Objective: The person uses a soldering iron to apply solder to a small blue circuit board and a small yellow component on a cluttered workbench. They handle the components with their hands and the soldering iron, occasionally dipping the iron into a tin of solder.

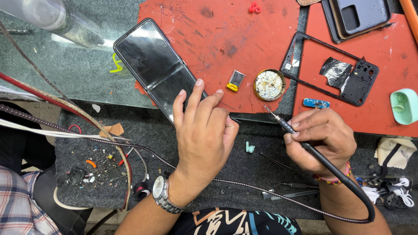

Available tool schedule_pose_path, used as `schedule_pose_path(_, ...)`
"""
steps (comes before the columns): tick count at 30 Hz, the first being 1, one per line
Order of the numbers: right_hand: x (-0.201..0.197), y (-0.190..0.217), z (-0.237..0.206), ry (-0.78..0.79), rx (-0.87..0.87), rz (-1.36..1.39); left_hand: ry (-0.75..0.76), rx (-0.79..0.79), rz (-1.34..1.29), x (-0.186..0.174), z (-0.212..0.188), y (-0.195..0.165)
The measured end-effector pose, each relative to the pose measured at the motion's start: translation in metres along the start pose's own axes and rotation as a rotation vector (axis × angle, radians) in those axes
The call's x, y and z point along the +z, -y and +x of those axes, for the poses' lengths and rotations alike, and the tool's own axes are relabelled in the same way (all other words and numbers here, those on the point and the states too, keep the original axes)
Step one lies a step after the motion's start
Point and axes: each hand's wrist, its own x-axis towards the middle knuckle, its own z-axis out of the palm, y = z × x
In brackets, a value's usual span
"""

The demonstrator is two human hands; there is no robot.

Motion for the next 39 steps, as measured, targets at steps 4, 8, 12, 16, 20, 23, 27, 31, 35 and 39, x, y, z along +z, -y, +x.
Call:
schedule_pose_path(4, -0.0007, -0.0005, -0.0038, -0.011, 0.021, -0.013, -0.005, -0.002, 0.006, -0.0001, -0.0001, -0.0006)
schedule_pose_path(8, 0.001, -0.0023, -0.0039, -0.055, 0.007, -0.052, -0.002, -0.002, 0.001, 0.0, -0.0001, -0.0003)
schedule_pose_path(12, 0.0009, -0.0011, -0.0044, -0.041, 0.029, -0.061, -0.001, -0.002, -0.001, 0.0003, -0.0003, 0.0002)
schedule_pose_path(16, 0.0004, -0.0004, -0.0042, -0.028, 0.03, -0.081, 0.001, -0.009, -0.003, 0.0007, -0.0004, 0.0004)
schedule_pose_path(20, 0.0004, -0.0019, -0.0027, -0.021, 0.016, -0.071, 0.002, -0.011, -0.004, 0.0007, -0.001, 0.0)
schedule_pose_path(23, 0.0002, -0.0031, -0.0019, -0.012, 0.005, -0.06, 0.001, -0.013, -0.004, 0.0014, -0.0008, -0.0003)
schedule_pose_path(27, 0.0002, -0.0033, -0.0019, 0.003, -0.016, -0.09, 0.003, -0.013, -0.006, 0.0016, -0.0011, -0.0002)
schedule_pose_path(31, 0.0001, -0.0039, -0.0021, 0.017, -0.033, -0.114, 0.005, -0.013, -0.008, 0.0015, -0.0011, -0.0001)
schedule_pose_path(35, 0.0007, -0.0043, -0.0028, 0.017, -0.042, -0.136, 0.007, -0.017, -0.007, 0.0012, -0.0015, -0.0002)
schedule_pose_path(39, 0.0014, -0.0048, -0.0024, -0.014, -0.015, -0.055, 0.004, -0.012, -0.011, 0.0016, -0.0015, 0.0006)
